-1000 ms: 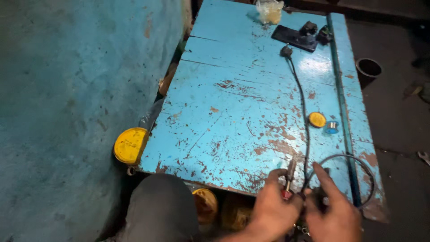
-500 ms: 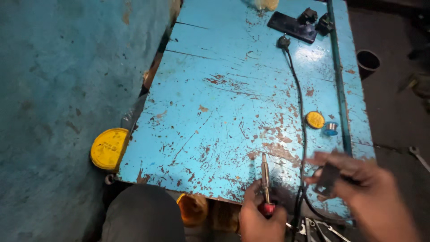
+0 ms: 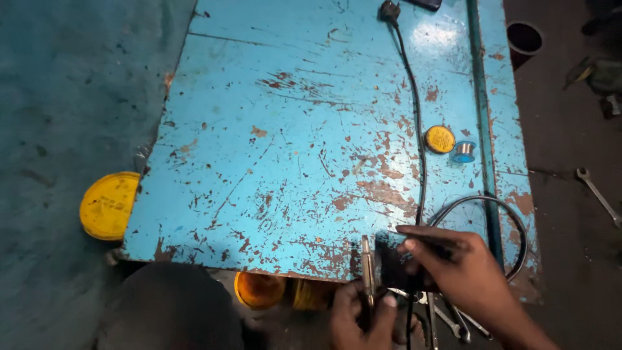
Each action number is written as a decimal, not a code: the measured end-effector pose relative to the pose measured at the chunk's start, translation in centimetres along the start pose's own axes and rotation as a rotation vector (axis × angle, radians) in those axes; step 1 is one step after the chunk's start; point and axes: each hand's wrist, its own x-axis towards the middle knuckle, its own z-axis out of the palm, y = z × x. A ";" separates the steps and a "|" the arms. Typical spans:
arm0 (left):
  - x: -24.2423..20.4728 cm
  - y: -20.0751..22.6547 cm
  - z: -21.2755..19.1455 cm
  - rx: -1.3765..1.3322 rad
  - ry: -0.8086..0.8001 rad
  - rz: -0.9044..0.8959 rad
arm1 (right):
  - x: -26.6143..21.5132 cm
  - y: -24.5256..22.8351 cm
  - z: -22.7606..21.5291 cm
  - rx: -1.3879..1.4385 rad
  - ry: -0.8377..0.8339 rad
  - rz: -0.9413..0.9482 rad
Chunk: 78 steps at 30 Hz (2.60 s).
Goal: The person cleans the tip of a soldering iron using a white cloth and then rubs the tip against a metal file. The person continues to wipe the tip with the cloth.
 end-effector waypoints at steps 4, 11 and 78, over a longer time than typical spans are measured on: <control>0.7 -2.6 -0.1 -0.006 0.106 -0.133 | -1.2 -0.2 0.7 -0.158 0.015 -0.785; 1.3 -0.5 -0.6 0.097 0.067 -0.211 | -1.0 -1.1 1.6 -0.341 -0.013 -0.751; 11.4 20.1 3.4 1.434 -0.484 0.917 | 5.8 -2.7 -1.7 0.425 0.119 -0.043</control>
